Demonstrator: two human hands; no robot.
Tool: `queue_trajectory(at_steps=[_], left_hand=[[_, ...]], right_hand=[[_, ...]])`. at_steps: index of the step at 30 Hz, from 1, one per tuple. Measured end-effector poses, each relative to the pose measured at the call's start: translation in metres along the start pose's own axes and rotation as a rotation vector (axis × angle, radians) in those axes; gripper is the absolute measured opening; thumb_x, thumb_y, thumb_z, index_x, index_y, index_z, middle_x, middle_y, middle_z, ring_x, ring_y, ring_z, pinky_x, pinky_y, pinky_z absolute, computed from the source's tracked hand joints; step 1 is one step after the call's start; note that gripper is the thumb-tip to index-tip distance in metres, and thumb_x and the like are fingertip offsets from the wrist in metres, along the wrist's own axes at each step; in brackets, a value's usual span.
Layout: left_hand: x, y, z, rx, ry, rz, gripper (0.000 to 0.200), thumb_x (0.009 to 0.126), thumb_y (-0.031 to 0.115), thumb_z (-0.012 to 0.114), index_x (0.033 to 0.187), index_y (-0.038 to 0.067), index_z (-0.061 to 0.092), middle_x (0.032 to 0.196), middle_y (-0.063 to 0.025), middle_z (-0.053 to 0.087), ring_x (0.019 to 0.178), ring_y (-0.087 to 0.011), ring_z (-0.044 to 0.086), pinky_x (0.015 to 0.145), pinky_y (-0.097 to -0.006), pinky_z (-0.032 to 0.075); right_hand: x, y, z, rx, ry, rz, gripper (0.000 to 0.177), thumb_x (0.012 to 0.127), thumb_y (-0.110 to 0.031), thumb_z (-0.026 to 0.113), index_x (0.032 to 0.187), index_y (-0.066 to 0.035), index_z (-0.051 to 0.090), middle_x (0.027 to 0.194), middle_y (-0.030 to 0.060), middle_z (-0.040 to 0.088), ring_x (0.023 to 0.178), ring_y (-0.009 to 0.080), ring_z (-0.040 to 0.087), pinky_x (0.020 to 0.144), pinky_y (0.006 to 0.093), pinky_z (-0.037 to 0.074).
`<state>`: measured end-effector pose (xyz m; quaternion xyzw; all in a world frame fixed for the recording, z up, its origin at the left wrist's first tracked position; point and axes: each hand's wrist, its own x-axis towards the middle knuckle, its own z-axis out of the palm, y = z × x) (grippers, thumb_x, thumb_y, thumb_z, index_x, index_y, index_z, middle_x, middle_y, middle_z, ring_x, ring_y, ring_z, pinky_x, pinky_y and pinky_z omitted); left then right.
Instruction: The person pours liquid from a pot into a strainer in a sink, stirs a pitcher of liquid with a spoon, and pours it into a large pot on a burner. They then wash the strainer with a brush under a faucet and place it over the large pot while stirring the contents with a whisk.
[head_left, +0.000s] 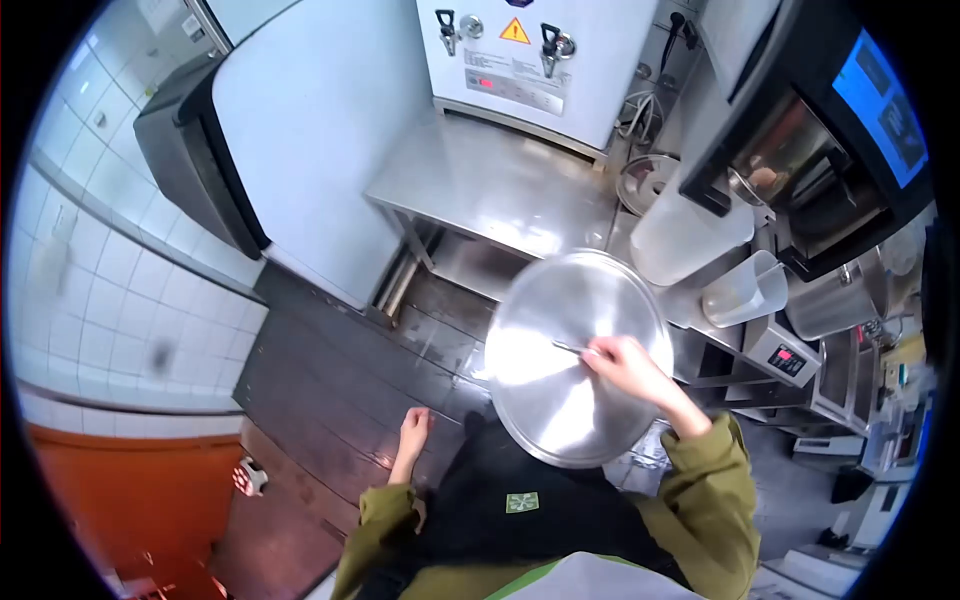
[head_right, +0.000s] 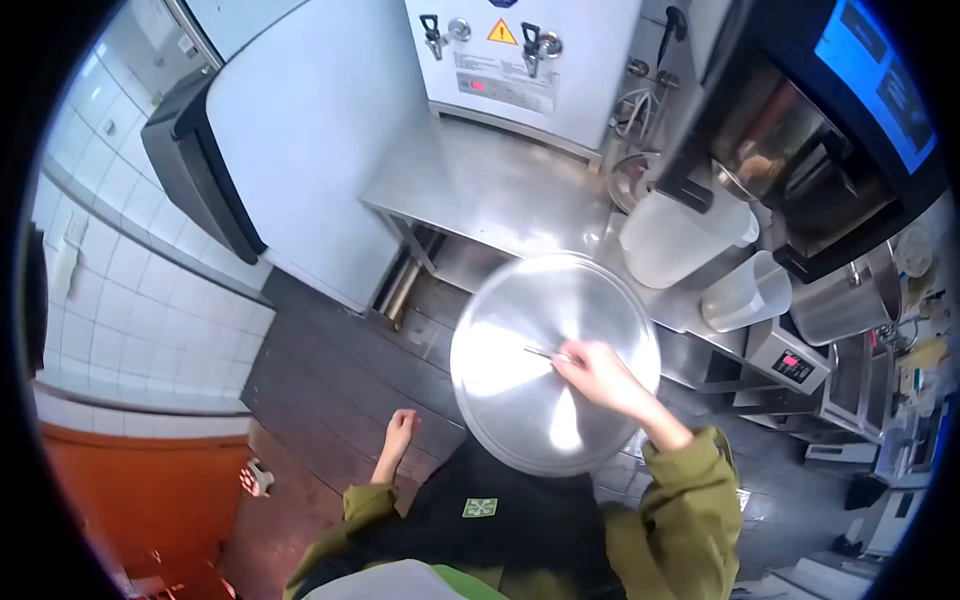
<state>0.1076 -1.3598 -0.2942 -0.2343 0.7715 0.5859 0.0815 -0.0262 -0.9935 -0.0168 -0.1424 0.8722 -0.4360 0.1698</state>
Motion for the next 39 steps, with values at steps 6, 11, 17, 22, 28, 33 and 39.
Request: queue_trajectory(at_steps=[6,11,17,22,28,33,39], left_hand=[[0.050,-0.007,-0.085,-0.390,0.119,-0.057,0.014,0.087,0.011,0.043,0.093,0.002,0.051,0.078,-0.0056,0.057,0.067,-0.0107,0.054,0.062,-0.0219,0.046],[0.112,0.030,-0.086,-0.472,0.059,-0.107,0.014,0.088,0.010,0.042,0.095,0.002,0.050,0.079,-0.0070,0.056,0.067,-0.0111,0.054,0.062,-0.0217,0.047],[0.220,0.108,-0.093,-0.464,0.005,-0.080,0.016,0.089,0.013,0.043,0.096,0.001,0.051,0.081,-0.0073,0.057,0.068,-0.0118,0.055,0.065,-0.0223,0.046],[0.298,0.176,-0.117,-0.394,-0.011,0.038,0.016,0.089,0.016,0.042,0.097,0.005,0.051,0.082,-0.0051,0.058,0.070,-0.0106,0.056,0.064,-0.0209,0.044],[0.335,0.215,-0.133,-0.410,-0.074,0.045,0.016,0.089,0.015,0.041,0.098,0.005,0.050,0.083,-0.0053,0.059,0.070,-0.0102,0.056,0.063,-0.0193,0.043],[0.347,0.243,-0.137,-0.401,-0.088,0.006,0.017,0.090,0.015,0.041,0.100,0.005,0.050,0.086,-0.0056,0.058,0.074,-0.0108,0.056,0.068,-0.0205,0.043],[0.350,0.269,-0.138,-0.396,-0.077,0.030,0.018,0.089,0.015,0.041,0.101,0.003,0.050,0.088,-0.0071,0.057,0.076,-0.0132,0.056,0.073,-0.0240,0.045]], right_hand=[[0.194,-0.098,-0.007,0.028,0.201,-0.337,0.023,0.083,-0.020,0.052,0.068,-0.002,0.051,0.055,-0.0022,0.043,0.055,0.0045,0.038,0.049,0.0239,0.034],[0.291,-0.227,-0.099,-0.229,0.478,-0.455,0.027,0.082,-0.025,0.052,0.071,0.000,0.053,0.058,0.0021,0.050,0.056,0.0075,0.044,0.053,0.0255,0.039],[0.410,-0.280,-0.179,-0.435,1.137,-0.658,0.024,0.080,-0.023,0.052,0.076,0.000,0.055,0.068,0.0140,0.058,0.062,0.0282,0.056,0.060,0.0339,0.043],[0.493,-0.251,-0.217,-0.561,1.533,-0.694,0.017,0.079,-0.018,0.052,0.074,-0.002,0.053,0.067,0.0139,0.054,0.065,0.0320,0.052,0.060,0.0396,0.041],[0.542,-0.218,-0.234,-0.529,1.848,-0.619,0.011,0.078,-0.012,0.053,0.070,-0.004,0.051,0.065,0.0113,0.051,0.064,0.0284,0.050,0.061,0.0376,0.039],[0.560,-0.194,-0.237,-0.471,1.919,-0.528,0.011,0.077,-0.011,0.054,0.069,-0.005,0.050,0.064,0.0099,0.049,0.063,0.0269,0.049,0.060,0.0371,0.037],[0.573,-0.159,-0.215,-0.531,1.822,-0.418,0.008,0.077,-0.012,0.054,0.074,-0.006,0.049,0.069,0.0092,0.048,0.068,0.0264,0.048,0.062,0.0374,0.036]])
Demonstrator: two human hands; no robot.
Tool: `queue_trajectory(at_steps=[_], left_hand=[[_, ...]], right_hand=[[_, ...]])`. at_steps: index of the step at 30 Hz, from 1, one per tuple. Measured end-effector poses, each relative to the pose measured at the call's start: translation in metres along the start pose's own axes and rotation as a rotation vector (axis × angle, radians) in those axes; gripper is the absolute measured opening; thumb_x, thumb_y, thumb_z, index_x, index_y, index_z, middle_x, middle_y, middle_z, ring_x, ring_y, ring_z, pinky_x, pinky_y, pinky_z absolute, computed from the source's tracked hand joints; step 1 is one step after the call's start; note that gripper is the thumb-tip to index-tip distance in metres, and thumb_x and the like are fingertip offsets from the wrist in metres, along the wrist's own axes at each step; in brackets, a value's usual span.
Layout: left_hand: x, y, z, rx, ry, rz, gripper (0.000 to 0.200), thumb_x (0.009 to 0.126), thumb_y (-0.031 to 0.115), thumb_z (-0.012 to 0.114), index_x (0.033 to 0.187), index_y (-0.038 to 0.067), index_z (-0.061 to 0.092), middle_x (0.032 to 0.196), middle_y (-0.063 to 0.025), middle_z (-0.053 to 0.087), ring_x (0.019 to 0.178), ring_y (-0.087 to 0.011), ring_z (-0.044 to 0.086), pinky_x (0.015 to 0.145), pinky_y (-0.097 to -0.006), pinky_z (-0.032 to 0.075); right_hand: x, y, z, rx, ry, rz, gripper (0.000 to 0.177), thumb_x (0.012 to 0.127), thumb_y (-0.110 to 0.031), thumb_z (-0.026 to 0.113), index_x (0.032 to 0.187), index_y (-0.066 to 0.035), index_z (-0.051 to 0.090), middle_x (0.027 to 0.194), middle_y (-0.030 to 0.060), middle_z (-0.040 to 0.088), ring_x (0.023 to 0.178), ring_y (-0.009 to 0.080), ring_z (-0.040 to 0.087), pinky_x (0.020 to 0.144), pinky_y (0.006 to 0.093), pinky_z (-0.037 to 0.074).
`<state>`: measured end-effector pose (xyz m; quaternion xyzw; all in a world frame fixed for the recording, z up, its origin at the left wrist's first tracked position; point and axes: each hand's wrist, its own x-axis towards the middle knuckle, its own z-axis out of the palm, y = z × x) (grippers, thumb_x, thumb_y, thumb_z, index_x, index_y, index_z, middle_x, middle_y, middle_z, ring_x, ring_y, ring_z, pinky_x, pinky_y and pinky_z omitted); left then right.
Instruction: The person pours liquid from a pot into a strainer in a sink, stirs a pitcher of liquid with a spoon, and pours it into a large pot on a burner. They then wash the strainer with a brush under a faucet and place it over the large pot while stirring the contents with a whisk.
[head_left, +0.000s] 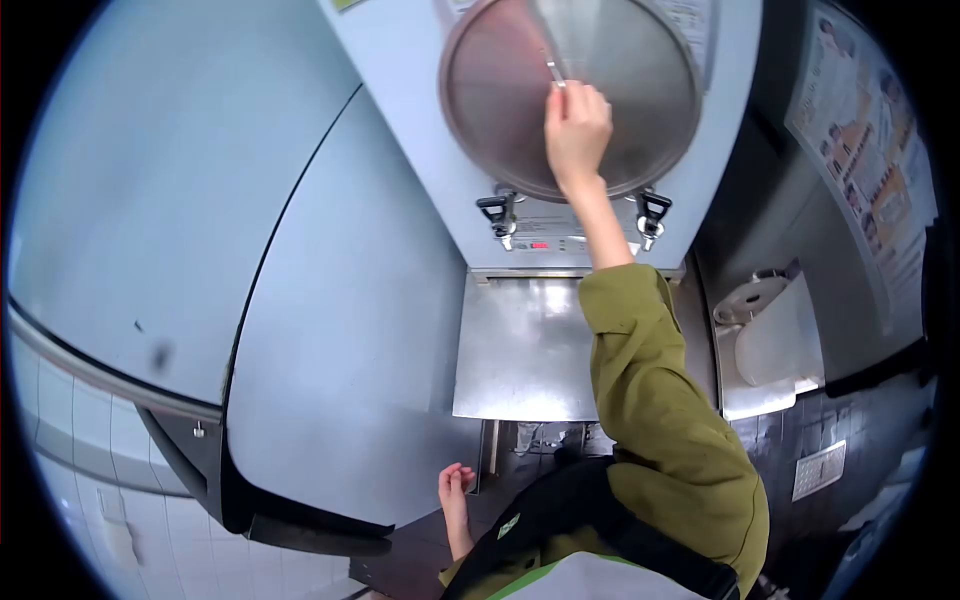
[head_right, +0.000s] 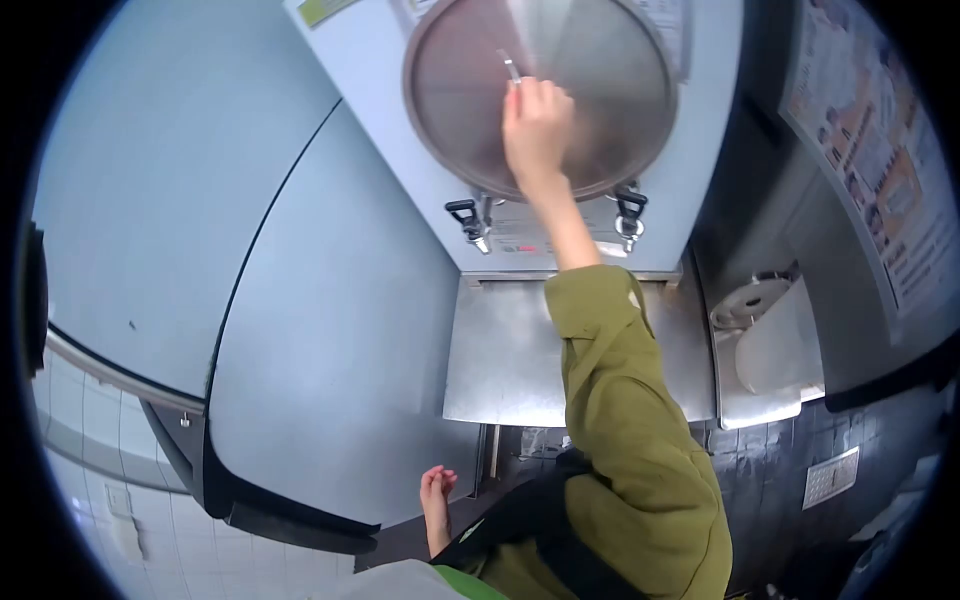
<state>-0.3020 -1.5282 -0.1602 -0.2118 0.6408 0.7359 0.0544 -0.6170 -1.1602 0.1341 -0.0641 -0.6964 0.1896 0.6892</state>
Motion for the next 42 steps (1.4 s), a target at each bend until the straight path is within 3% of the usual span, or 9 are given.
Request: queue_trajectory(at_steps=[13,16,20,21,24,25,28,34,42], left_hand=[[-0.076,-0.026,0.006,0.017,-0.085,0.099,0.018,0.089,0.015,0.042,0.103,0.004,0.048,0.088,-0.0073,0.057,0.078,-0.0145,0.055,0.075,-0.0248,0.045],[-0.098,-0.042,0.006,0.100,-0.157,0.107,0.018,0.090,0.015,0.042,0.102,0.005,0.049,0.088,-0.0069,0.057,0.079,-0.0142,0.055,0.075,-0.0253,0.044],[-0.133,-0.074,0.022,0.207,-0.344,0.074,0.020,0.087,0.017,0.047,0.102,0.005,0.049,0.090,-0.0089,0.057,0.080,-0.0194,0.056,0.075,-0.0295,0.044],[-0.147,-0.079,0.028,0.551,-0.409,0.149,0.022,0.085,0.019,0.049,0.101,0.005,0.050,0.090,-0.0102,0.058,0.080,-0.0221,0.056,0.075,-0.0313,0.045],[-0.190,-0.087,0.072,1.769,-0.542,0.585,0.034,0.077,0.032,0.056,0.098,0.006,0.052,0.093,-0.0162,0.058,0.084,-0.0342,0.056,0.076,-0.0394,0.044],[-0.195,-0.097,0.087,1.729,-0.663,0.497,0.034,0.078,0.034,0.055,0.098,0.006,0.053,0.093,-0.0167,0.058,0.085,-0.0340,0.056,0.076,-0.0401,0.044],[-0.205,-0.145,0.141,1.554,-0.950,0.275,0.035,0.079,0.036,0.051,0.098,0.007,0.053,0.094,-0.0189,0.057,0.088,-0.0345,0.055,0.076,-0.0431,0.044],[-0.304,-0.223,0.368,1.775,-1.271,0.566,0.034,0.078,0.034,0.049,0.099,0.007,0.054,0.097,-0.0170,0.058,0.087,-0.0335,0.056,0.075,-0.0434,0.044],[-0.544,-0.281,0.708,1.296,-1.664,0.703,0.028,0.081,0.027,0.049,0.095,0.003,0.054,0.089,-0.0165,0.059,0.082,-0.0339,0.056,0.071,-0.0405,0.045]], right_hand=[[-0.045,-0.008,0.002,-0.054,-0.173,0.145,0.011,0.078,-0.015,0.049,0.072,-0.006,0.051,0.071,0.0109,0.055,0.070,0.0272,0.054,0.064,0.0390,0.040],[-0.037,-0.014,-0.027,-0.093,-0.371,0.205,0.013,0.074,-0.011,0.045,0.072,-0.004,0.056,0.076,0.0122,0.058,0.076,0.0269,0.056,0.068,0.0392,0.042],[-0.062,-0.047,-0.104,0.098,-0.328,0.155,0.025,0.069,-0.008,0.046,0.090,0.005,0.050,0.088,0.0219,0.051,0.086,0.0334,0.048,0.072,0.0417,0.040],[-0.087,-0.058,-0.148,0.067,-0.103,-0.065,0.030,0.066,-0.010,0.049,0.092,0.005,0.048,0.093,0.0247,0.048,0.085,0.0345,0.047,0.075,0.0460,0.040],[-0.140,-0.035,-0.319,0.804,-1.037,-0.234,0.022,0.074,-0.017,0.052,0.085,0.001,0.049,0.092,0.0200,0.049,0.081,0.0323,0.050,0.070,0.0443,0.041],[-0.185,-0.013,-0.340,1.144,-1.355,-0.335,0.021,0.078,-0.022,0.053,0.079,-0.001,0.050,0.079,0.0149,0.052,0.073,0.0274,0.051,0.068,0.0375,0.042],[-0.238,0.106,-0.507,1.019,-1.931,0.456,0.028,0.081,-0.026,0.054,0.089,0.000,0.057,0.078,0.0116,0.061,0.071,0.0179,0.056,0.063,0.0310,0.045],[-0.131,0.328,-0.841,-0.043,-0.904,0.964,0.019,0.078,-0.017,0.052,0.088,-0.002,0.057,0.079,0.0118,0.061,0.077,0.0230,0.060,0.069,0.0322,0.046],[-0.025,0.559,-1.065,-0.222,-0.533,1.184,0.022,0.083,-0.017,0.050,0.100,-0.003,0.052,0.090,0.0111,0.060,0.084,0.0188,0.057,0.075,0.0299,0.045]])
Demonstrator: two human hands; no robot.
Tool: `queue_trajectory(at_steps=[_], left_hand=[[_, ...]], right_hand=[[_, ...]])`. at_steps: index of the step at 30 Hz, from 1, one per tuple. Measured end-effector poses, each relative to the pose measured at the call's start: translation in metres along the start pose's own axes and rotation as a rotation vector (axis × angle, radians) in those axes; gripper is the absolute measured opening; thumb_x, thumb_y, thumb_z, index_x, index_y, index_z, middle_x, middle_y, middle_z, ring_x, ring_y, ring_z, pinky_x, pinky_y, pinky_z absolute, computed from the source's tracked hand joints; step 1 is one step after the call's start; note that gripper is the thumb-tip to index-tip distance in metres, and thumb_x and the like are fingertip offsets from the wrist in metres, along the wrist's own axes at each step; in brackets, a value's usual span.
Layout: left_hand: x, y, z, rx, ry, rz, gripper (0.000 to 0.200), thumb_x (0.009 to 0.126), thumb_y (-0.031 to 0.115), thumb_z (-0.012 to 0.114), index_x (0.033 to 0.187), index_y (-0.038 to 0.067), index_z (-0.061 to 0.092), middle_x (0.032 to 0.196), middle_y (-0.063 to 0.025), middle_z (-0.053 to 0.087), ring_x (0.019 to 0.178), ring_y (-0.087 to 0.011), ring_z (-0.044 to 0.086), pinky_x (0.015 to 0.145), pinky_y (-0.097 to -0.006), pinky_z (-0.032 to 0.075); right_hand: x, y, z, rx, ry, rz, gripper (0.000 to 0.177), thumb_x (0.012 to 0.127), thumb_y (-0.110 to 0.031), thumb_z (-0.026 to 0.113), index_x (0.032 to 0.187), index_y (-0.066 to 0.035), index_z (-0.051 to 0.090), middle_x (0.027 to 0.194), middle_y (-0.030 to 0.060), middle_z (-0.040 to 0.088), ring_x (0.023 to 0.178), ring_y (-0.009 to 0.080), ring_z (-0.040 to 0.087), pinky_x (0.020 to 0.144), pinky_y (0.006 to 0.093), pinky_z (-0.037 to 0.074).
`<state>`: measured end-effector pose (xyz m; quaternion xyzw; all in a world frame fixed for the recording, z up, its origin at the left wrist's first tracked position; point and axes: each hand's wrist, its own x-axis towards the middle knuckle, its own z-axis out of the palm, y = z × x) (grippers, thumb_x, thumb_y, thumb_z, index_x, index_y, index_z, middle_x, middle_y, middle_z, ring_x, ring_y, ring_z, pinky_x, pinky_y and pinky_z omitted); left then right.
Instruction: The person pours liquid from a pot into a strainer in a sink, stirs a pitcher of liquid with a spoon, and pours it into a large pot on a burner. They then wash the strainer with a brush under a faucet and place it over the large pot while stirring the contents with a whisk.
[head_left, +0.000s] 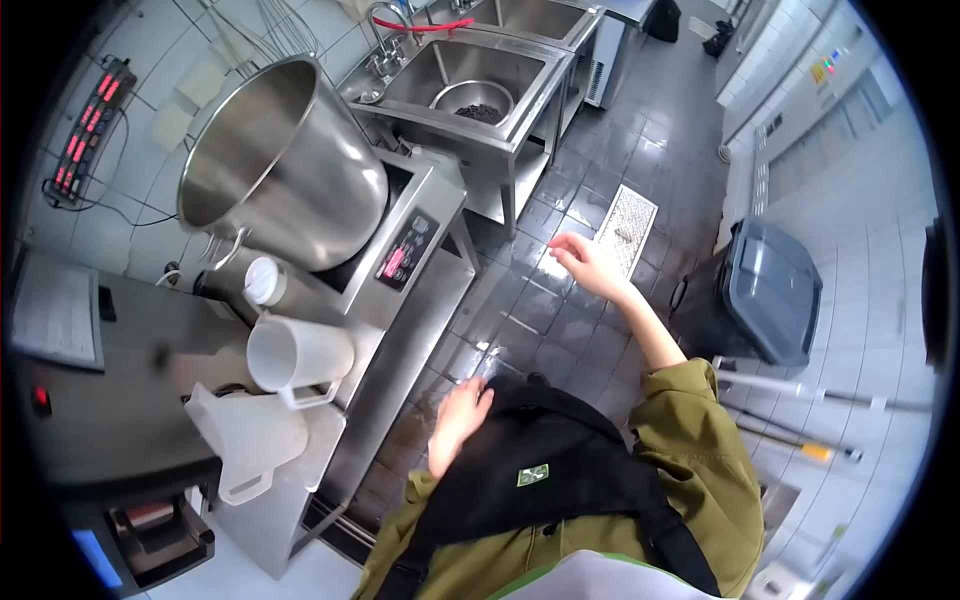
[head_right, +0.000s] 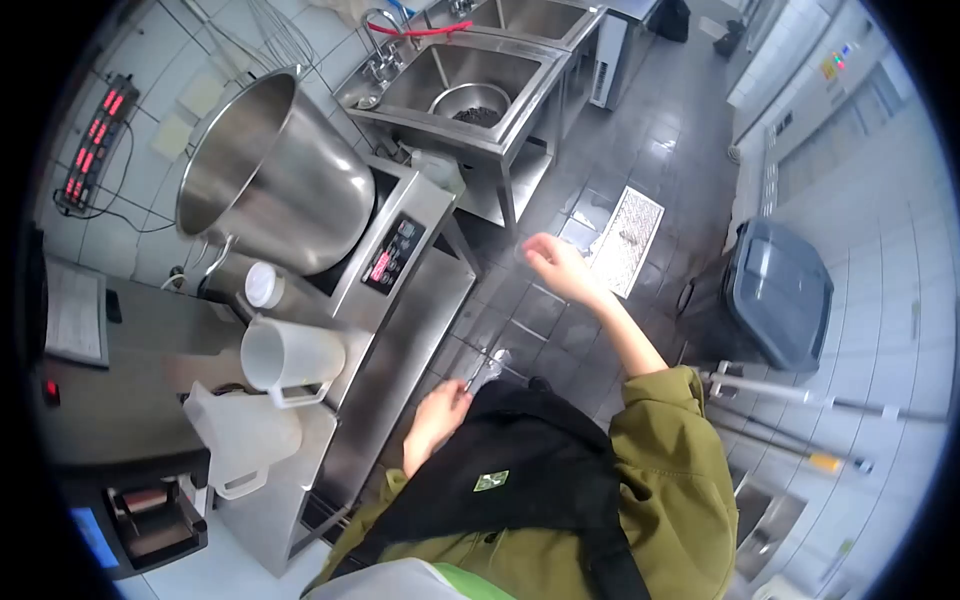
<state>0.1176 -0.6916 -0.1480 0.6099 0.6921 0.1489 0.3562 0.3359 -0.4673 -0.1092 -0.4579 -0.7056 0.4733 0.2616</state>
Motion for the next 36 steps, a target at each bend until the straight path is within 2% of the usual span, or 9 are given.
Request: queue_trajectory(at_steps=[13,18,19,20,21,23,25,30,36], left_hand=[[0.529,0.092,-0.108,-0.525,0.593,0.039,0.024,0.081,0.010,0.052,0.104,0.001,0.049,0.087,-0.0108,0.061,0.077,-0.0162,0.059,0.069,-0.0268,0.047],[0.734,0.025,-0.145,-0.554,0.726,-0.212,0.028,0.078,0.008,0.051,0.103,-0.003,0.051,0.091,-0.0131,0.061,0.084,-0.0181,0.059,0.075,-0.0278,0.046],[0.768,0.006,-0.150,-0.555,0.681,-0.340,0.035,0.074,0.015,0.052,0.105,-0.002,0.051,0.090,-0.0191,0.061,0.088,-0.0299,0.058,0.080,-0.0329,0.044],[0.799,-0.013,-0.154,-0.471,0.647,-0.445,0.037,0.072,0.014,0.052,0.105,-0.003,0.050,0.094,-0.0206,0.059,0.092,-0.0306,0.057,0.083,-0.0329,0.043],[0.823,-0.034,-0.151,-0.388,0.602,-0.557,0.038,0.071,0.013,0.051,0.105,-0.004,0.050,0.097,-0.0220,0.058,0.096,-0.0313,0.055,0.085,-0.0329,0.042],[0.859,-0.080,-0.133,-0.265,0.557,-0.718,0.041,0.070,0.012,0.050,0.108,-0.005,0.048,0.105,-0.0241,0.053,0.101,-0.0323,0.051,0.088,-0.0350,0.040],[0.891,-0.120,-0.122,-0.184,0.491,-0.827,0.044,0.070,0.011,0.050,0.110,-0.005,0.046,0.112,-0.0255,0.048,0.105,-0.0334,0.048,0.090,-0.0372,0.039],[0.907,-0.123,-0.120,-0.227,0.350,-1.053,0.039,0.074,0.010,0.042,0.112,0.001,0.046,0.113,-0.0230,0.049,0.105,-0.0362,0.047,0.089,-0.0402,0.039],[0.886,-0.096,-0.153,-0.082,0.389,-1.072,0.031,0.077,0.012,0.041,0.106,0.005,0.053,0.113,-0.0156,0.050,0.103,-0.0321,0.051,0.087,-0.0425,0.039]], right_hand=[[0.498,0.150,-0.122,0.189,0.168,0.257,0.041,0.075,-0.019,0.050,0.109,0.005,0.049,0.102,0.0181,0.055,0.097,0.0221,0.051,0.084,0.0303,0.038],[0.648,0.220,-0.097,0.045,0.055,0.586,0.031,0.071,-0.022,0.053,0.080,0.007,0.057,0.069,0.0129,0.056,0.063,0.0225,0.051,0.058,0.0343,0.039],[0.676,0.260,-0.082,-0.040,0.071,0.615,0.027,0.072,-0.022,0.053,0.074,0.004,0.057,0.062,0.0094,0.053,0.055,0.0199,0.048,0.052,0.0354,0.037],[0.704,0.318,-0.060,-0.074,0.097,0.687,0.031,0.070,-0.020,0.051,0.083,0.008,0.056,0.076,0.0155,0.056,0.069,0.0249,0.053,0.061,0.0345,0.041],[0.723,0.365,-0.042,-0.113,0.121,0.765,0.038,0.069,-0.019,0.050,0.091,0.011,0.055,0.089,0.0216,0.059,0.083,0.0299,0.058,0.069,0.0336,0.044],[0.734,0.364,-0.046,-0.140,-0.035,0.819,0.037,0.070,-0.022,0.051,0.094,0.005,0.057,0.085,0.0175,0.060,0.078,0.0313,0.058,0.065,0.0385,0.044],[0.761,0.462,-0.023,-0.338,-0.098,0.991,0.042,0.070,-0.021,0.051,0.103,0.004,0.052,0.096,0.0182,0.058,0.084,0.0336,0.058,0.068,0.0390,0.046],[0.745,0.404,-0.036,-0.389,-0.138,0.795,0.037,0.067,-0.022,0.058,0.095,0.003,0.055,0.096,0.0230,0.058,0.096,0.0348,0.054,0.084,0.0387,0.042],[0.742,0.314,-0.090,-0.366,-0.414,0.650,0.029,0.071,-0.012,0.051,0.093,0.008,0.052,0.083,0.0238,0.059,0.078,0.0319,0.060,0.069,0.0369,0.048]])
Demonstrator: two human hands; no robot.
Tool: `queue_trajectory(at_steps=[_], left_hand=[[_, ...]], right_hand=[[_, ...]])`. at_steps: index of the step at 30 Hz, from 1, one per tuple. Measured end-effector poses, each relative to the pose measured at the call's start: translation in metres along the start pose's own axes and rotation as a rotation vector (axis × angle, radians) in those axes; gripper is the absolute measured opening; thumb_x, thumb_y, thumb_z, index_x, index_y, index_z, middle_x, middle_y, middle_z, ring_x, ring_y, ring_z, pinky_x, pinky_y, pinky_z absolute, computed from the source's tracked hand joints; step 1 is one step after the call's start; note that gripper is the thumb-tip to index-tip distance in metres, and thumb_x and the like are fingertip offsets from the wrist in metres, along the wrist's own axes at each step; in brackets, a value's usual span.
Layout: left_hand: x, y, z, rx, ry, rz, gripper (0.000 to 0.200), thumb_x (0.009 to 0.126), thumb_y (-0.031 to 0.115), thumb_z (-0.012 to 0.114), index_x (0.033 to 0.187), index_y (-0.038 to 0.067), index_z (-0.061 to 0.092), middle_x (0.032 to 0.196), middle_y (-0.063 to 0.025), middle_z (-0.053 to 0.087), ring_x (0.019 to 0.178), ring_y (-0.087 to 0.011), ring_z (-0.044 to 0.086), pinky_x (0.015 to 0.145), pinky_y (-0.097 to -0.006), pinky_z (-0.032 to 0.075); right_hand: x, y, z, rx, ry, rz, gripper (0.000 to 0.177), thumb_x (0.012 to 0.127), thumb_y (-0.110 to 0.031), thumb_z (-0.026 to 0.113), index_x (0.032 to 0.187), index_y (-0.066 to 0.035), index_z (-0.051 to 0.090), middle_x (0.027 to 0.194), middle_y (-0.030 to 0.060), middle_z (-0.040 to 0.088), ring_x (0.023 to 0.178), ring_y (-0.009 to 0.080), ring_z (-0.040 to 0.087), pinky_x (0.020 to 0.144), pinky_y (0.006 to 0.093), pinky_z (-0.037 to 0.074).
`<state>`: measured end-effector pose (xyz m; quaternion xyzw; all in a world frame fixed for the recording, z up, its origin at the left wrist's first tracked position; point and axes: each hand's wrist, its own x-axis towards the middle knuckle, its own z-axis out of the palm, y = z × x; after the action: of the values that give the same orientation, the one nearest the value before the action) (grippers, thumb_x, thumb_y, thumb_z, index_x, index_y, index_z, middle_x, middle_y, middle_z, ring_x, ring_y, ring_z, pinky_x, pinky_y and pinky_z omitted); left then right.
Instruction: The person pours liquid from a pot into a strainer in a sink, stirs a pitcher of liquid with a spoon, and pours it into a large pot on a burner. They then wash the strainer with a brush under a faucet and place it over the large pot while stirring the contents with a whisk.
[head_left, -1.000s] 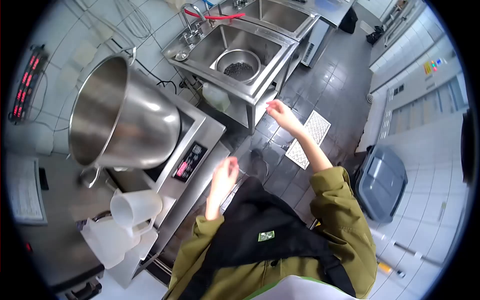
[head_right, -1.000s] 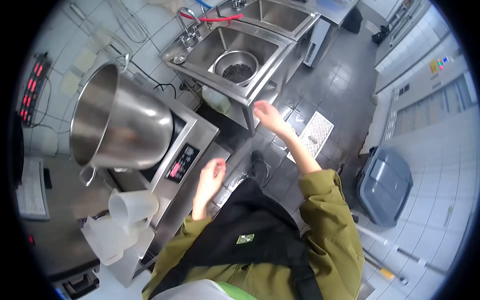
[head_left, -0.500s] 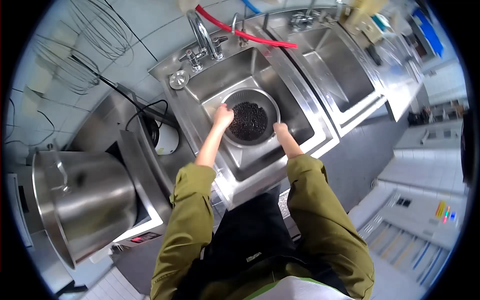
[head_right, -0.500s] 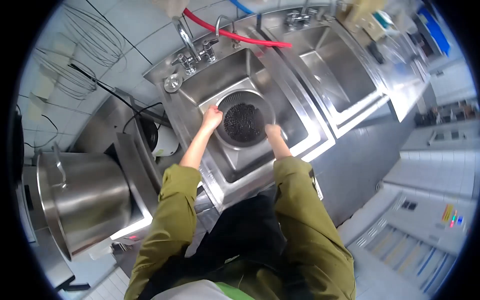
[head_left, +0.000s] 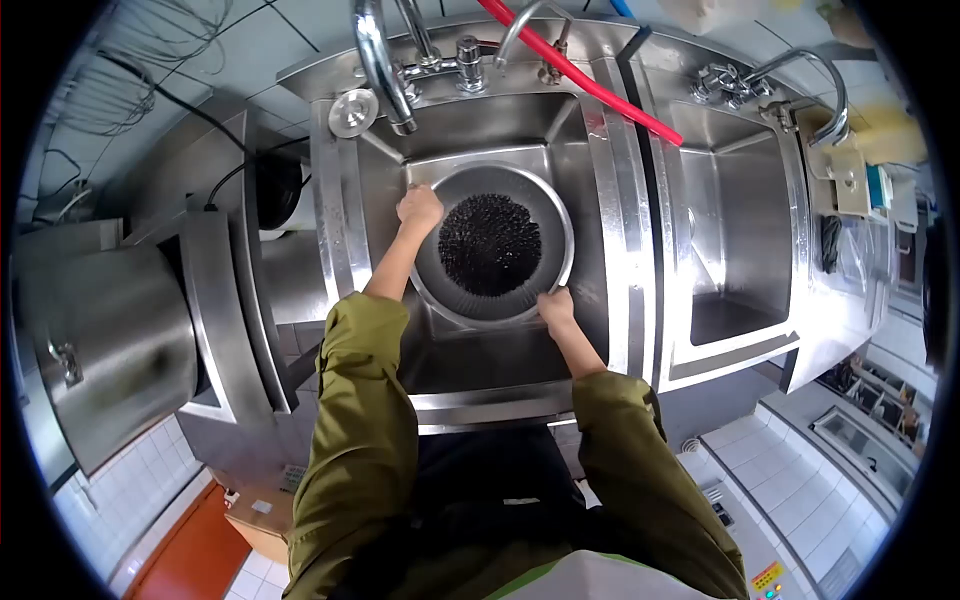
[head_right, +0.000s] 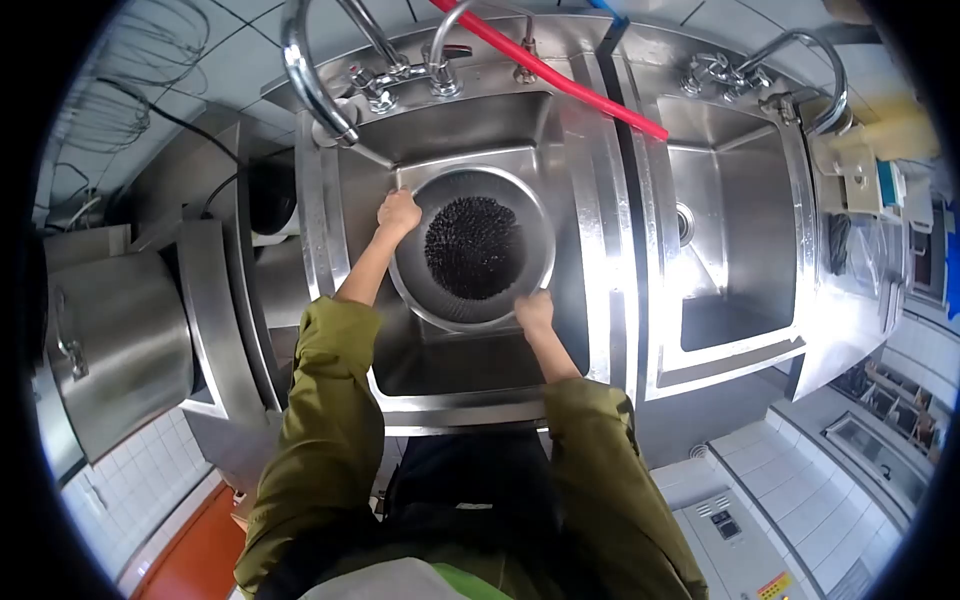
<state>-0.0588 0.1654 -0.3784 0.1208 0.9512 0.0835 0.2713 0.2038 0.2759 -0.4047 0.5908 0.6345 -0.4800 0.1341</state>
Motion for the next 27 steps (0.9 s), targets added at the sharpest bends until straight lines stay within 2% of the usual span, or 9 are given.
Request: queue_trajectory(at_steps=[3,7,8,11,12,15,19,23,27], left_hand=[[-0.026,-0.001,-0.036,0.051,0.093,0.090,0.029,0.076,0.011,0.042,0.101,0.004,0.056,0.113,-0.0155,0.050,0.100,-0.0322,0.052,0.084,-0.0425,0.042],[-0.094,-0.004,-0.102,0.011,0.142,0.268,0.031,0.072,0.009,0.044,0.099,0.005,0.057,0.105,-0.0174,0.054,0.093,-0.0324,0.055,0.081,-0.0386,0.044],[-0.111,-0.008,-0.116,-0.065,0.136,0.281,0.025,0.068,0.009,0.048,0.090,0.004,0.060,0.090,-0.0179,0.059,0.087,-0.0327,0.057,0.077,-0.0366,0.045],[-0.148,-0.028,-0.141,-0.336,0.004,0.315,0.018,0.064,0.010,0.053,0.077,0.001,0.060,0.074,-0.0171,0.061,0.077,-0.0322,0.058,0.069,-0.0361,0.045],[-0.156,-0.035,-0.142,-0.469,-0.029,0.321,0.014,0.061,0.011,0.055,0.067,0.000,0.058,0.065,-0.0156,0.059,0.068,-0.0280,0.059,0.062,-0.0345,0.044],[-0.174,-0.054,-0.152,-0.451,-0.233,0.445,0.011,0.068,0.008,0.059,0.064,0.001,0.053,0.057,-0.0050,0.054,0.054,-0.0117,0.053,0.050,-0.0272,0.042],[-0.249,-0.062,-0.230,-0.445,-0.220,0.578,0.019,0.065,0.015,0.060,0.056,0.001,0.051,0.049,-0.0037,0.049,0.044,-0.0107,0.048,0.043,-0.0276,0.039],[-0.323,-0.092,-0.342,-0.353,-0.118,0.554,0.026,0.070,0.022,0.062,0.080,-0.002,0.060,0.074,-0.0078,0.060,0.060,-0.0135,0.056,0.057,-0.0243,0.047],[-0.389,-0.149,-0.465,-0.448,-0.062,0.505,0.029,0.077,0.023,0.059,0.099,0.005,0.057,0.093,-0.0057,0.060,0.088,-0.0133,0.056,0.075,-0.0269,0.046]], right_hand=[[-0.067,-0.030,-0.046,0.163,-0.145,-0.031,0.026,0.079,-0.008,0.046,0.096,0.012,0.044,0.085,0.0173,0.054,0.067,0.0245,0.059,0.052,0.0319,0.054],[-0.120,-0.032,-0.101,0.350,-0.114,-0.130,0.027,0.078,-0.011,0.048,0.091,0.012,0.045,0.075,0.0159,0.055,0.059,0.0211,0.058,0.047,0.0283,0.051],[-0.134,-0.037,-0.118,0.291,-0.106,-0.174,0.026,0.078,-0.012,0.048,0.089,0.012,0.046,0.071,0.0139,0.055,0.057,0.0195,0.057,0.045,0.0274,0.050],[-0.155,-0.047,-0.156,0.286,-0.117,-0.320,0.023,0.077,-0.014,0.049,0.083,0.009,0.050,0.062,0.0089,0.054,0.049,0.0155,0.054,0.041,0.0259,0.045],[-0.171,-0.052,-0.167,0.258,-0.073,-0.344,0.023,0.077,-0.014,0.049,0.083,0.008,0.051,0.062,0.0085,0.054,0.048,0.0152,0.053,0.041,0.0259,0.044],[-0.198,-0.057,-0.198,0.128,-0.002,-0.423,0.022,0.077,-0.015,0.049,0.084,0.005,0.052,0.061,0.0063,0.052,0.047,0.0140,0.051,0.040,0.0259,0.043],[-0.310,-0.105,-0.226,0.067,0.037,-0.494,0.015,0.076,-0.015,0.050,0.076,0.000,0.053,0.058,0.0036,0.049,0.042,0.0107,0.048,0.035,0.0229,0.040],[-0.412,-0.156,-0.259,0.065,-0.111,-0.635,0.012,0.078,-0.014,0.047,0.073,-0.003,0.051,0.061,0.0015,0.053,0.045,0.0082,0.052,0.034,0.0178,0.041],[-0.487,-0.233,-0.250,0.409,-0.282,-0.720,0.009,0.080,-0.009,0.053,0.072,-0.006,0.051,0.064,-0.0007,0.055,0.051,0.0058,0.055,0.038,0.0139,0.044]])
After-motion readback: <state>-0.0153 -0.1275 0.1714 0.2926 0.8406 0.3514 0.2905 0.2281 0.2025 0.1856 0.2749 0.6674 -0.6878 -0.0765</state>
